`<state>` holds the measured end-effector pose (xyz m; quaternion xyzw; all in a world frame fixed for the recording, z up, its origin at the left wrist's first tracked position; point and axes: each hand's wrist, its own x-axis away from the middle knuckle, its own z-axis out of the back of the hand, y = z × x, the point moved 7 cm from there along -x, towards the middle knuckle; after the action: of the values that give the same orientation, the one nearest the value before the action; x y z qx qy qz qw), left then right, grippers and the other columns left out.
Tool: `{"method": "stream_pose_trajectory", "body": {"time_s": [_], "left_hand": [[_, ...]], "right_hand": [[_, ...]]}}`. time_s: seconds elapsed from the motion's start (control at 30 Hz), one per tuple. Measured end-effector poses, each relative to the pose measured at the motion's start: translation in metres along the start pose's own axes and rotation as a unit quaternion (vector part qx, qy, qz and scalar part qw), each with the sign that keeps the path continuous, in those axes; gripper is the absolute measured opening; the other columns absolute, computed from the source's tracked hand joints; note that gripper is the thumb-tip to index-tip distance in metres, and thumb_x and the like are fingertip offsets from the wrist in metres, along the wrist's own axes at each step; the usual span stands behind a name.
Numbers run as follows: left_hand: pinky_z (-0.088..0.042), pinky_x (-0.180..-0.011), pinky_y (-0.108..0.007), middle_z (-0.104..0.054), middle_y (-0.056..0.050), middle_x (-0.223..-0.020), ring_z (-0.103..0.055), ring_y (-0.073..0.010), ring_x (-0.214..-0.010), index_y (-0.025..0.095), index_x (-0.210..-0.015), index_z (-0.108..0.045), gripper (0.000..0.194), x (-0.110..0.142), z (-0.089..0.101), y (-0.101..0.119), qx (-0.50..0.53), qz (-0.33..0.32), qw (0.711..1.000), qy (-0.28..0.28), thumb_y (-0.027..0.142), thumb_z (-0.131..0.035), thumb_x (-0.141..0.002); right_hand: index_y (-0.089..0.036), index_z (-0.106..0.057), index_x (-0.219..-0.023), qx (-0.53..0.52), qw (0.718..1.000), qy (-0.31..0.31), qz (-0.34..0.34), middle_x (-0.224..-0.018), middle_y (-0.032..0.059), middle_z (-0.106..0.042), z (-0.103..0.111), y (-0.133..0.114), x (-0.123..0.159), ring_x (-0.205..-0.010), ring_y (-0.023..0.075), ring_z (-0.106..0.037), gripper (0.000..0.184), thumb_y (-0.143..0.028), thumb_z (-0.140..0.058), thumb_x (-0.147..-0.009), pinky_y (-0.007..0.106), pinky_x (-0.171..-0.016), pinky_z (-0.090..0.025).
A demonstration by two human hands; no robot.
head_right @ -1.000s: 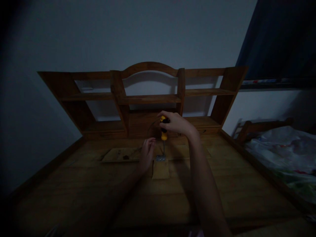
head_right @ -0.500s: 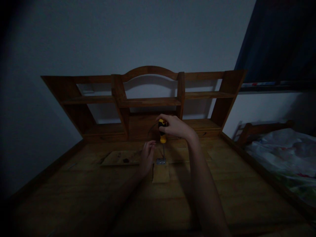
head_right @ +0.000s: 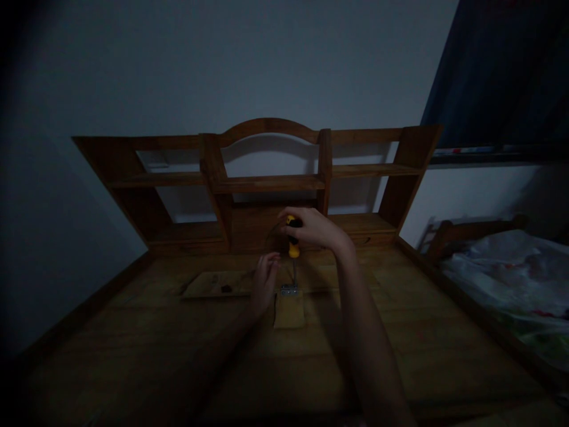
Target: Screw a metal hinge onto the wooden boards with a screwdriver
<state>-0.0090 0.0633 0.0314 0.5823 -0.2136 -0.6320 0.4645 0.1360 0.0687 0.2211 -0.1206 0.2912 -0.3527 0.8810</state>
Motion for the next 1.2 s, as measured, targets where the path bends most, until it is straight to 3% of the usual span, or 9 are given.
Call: {"method": "stream_pose_trajectory", "body": {"time_s": [0.17, 0.3, 0.4, 0.6, 0.73, 0.97, 1.2], "left_hand": [[-0.047, -0.101, -0.040, -0.061, -0.009, -0.121, -0.060, -0.0216, -0.114, 0.023, -0.119, -0.058, 0.026, 0.000, 0.000, 0.003, -0.001, -0.005, 1.000, -0.002, 0.034, -0.042, -0.102], [-0.047, -0.101, -0.039, -0.062, -0.009, -0.120, -0.060, -0.0217, -0.115, 0.023, -0.118, -0.058, 0.025, 0.000, 0.000, 0.004, 0.004, -0.001, 1.000, 0.000, 0.034, -0.041, -0.102], [-0.046, -0.101, -0.040, -0.062, -0.009, -0.120, -0.060, -0.0218, -0.115, 0.023, -0.119, -0.057, 0.026, 0.000, 0.001, 0.004, 0.000, -0.003, 1.000, -0.002, 0.033, -0.041, -0.102], [-0.047, -0.101, -0.040, -0.062, -0.009, -0.120, -0.061, -0.0213, -0.113, 0.022, -0.120, -0.057, 0.027, 0.000, 0.000, 0.003, 0.007, -0.003, 1.000, -0.006, 0.034, -0.041, -0.102], [-0.048, -0.100, -0.040, -0.063, -0.010, -0.121, -0.061, -0.0220, -0.114, 0.022, -0.119, -0.057, 0.027, 0.000, -0.002, -0.001, 0.009, 0.001, 1.000, -0.008, 0.035, -0.040, -0.103], [-0.049, -0.097, -0.039, -0.064, -0.009, -0.118, -0.063, -0.0219, -0.111, 0.022, -0.119, -0.057, 0.028, 0.000, -0.002, -0.002, 0.013, 0.011, 1.000, -0.009, 0.038, -0.041, -0.103], [-0.048, -0.098, -0.040, -0.065, -0.009, -0.117, -0.063, -0.0225, -0.111, 0.022, -0.118, -0.058, 0.029, 0.000, -0.002, -0.001, 0.009, 0.011, 1.000, -0.012, 0.040, -0.041, -0.102]], "right_hand": [[-0.023, -0.072, -0.107, 0.008, 1.000, 0.007, -0.019, -0.100, 0.0031, -0.074, 0.001, 0.002, -0.002, -0.091, 0.0194, -0.067, 0.026, -0.039, -0.064, -0.088, 0.031, -0.083, -0.048], [-0.023, -0.070, -0.111, -0.015, 1.000, -0.003, -0.006, -0.112, 0.0025, -0.073, 0.001, -0.003, -0.002, -0.100, 0.0188, -0.066, 0.029, -0.022, -0.057, -0.085, 0.031, -0.088, -0.047], [-0.021, -0.069, -0.113, -0.020, 1.000, -0.002, 0.000, -0.110, 0.0030, -0.073, 0.002, -0.005, -0.001, -0.093, 0.0174, -0.066, 0.034, -0.016, -0.055, -0.082, 0.030, -0.083, -0.048], [-0.021, -0.070, -0.102, 0.035, 0.999, 0.033, -0.022, -0.099, 0.0038, -0.073, 0.003, 0.005, -0.002, -0.089, 0.0185, -0.066, 0.020, -0.032, -0.060, -0.089, 0.030, -0.083, -0.047], [-0.021, -0.070, -0.099, 0.046, 0.998, 0.031, -0.030, -0.095, 0.0040, -0.073, 0.001, 0.008, -0.004, -0.087, 0.0193, -0.066, 0.021, -0.038, -0.061, -0.090, 0.031, -0.082, -0.047], [-0.021, -0.068, -0.110, 0.002, 1.000, 0.017, -0.020, -0.100, 0.0026, -0.072, 0.006, -0.001, 0.000, -0.083, 0.0170, -0.064, 0.029, -0.022, -0.058, -0.083, 0.028, -0.076, -0.046], [-0.022, -0.062, -0.118, -0.091, 0.995, -0.024, -0.043, -0.096, 0.0014, -0.070, 0.007, 0.003, 0.008, -0.072, 0.0145, -0.064, 0.035, -0.023, -0.058, -0.082, 0.026, -0.064, -0.048]]}}
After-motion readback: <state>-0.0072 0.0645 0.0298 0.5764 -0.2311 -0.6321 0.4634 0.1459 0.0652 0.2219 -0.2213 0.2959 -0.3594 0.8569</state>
